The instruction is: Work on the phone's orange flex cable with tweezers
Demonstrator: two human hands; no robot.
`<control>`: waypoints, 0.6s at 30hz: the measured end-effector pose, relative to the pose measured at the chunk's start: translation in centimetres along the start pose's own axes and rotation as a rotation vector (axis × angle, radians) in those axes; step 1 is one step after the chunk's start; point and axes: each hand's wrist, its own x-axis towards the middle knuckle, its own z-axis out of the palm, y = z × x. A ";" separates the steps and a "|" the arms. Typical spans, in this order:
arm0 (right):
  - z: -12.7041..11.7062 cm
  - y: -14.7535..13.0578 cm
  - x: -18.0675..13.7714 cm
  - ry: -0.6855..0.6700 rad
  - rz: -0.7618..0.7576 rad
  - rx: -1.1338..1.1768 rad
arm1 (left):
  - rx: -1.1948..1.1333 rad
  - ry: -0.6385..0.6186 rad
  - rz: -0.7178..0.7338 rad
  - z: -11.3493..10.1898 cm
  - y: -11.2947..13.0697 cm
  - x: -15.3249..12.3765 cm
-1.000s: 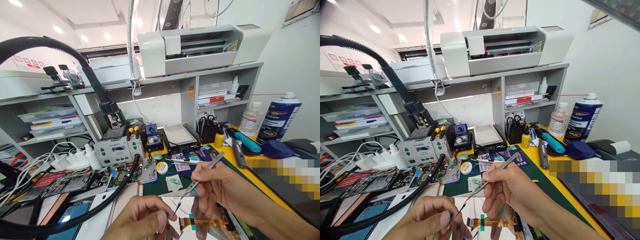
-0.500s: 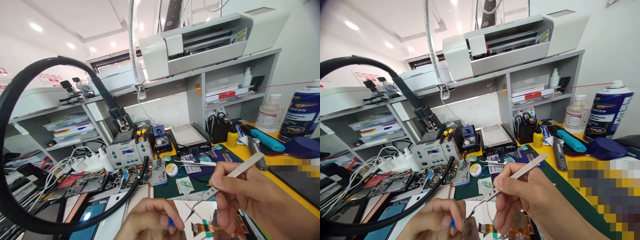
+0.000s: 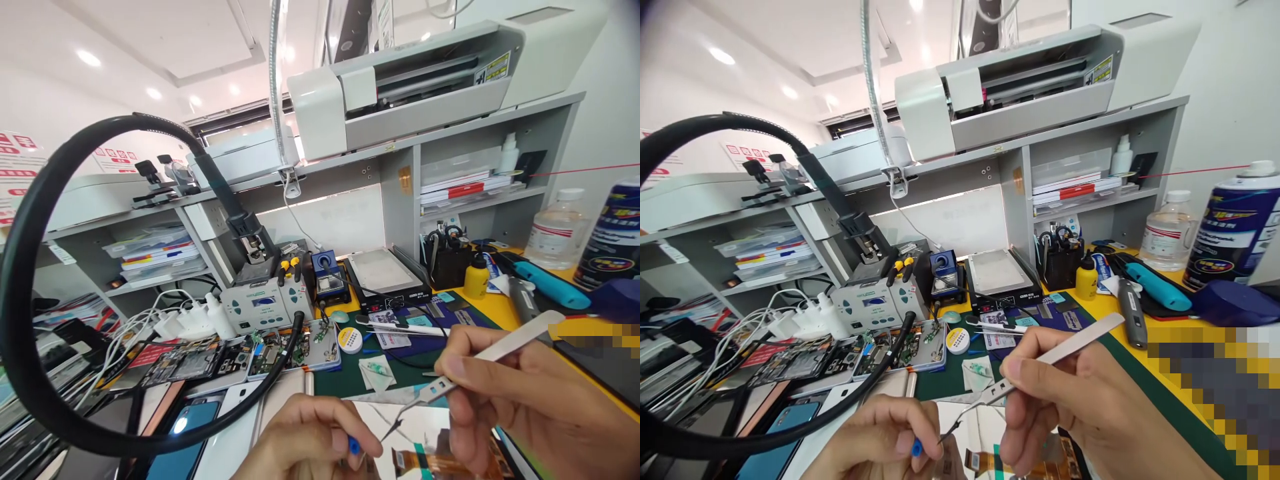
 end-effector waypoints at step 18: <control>-0.5 -1.0 0.5 0.099 -0.062 -0.021 | 0.993 0.465 0.558 0.2 -2.0 1.1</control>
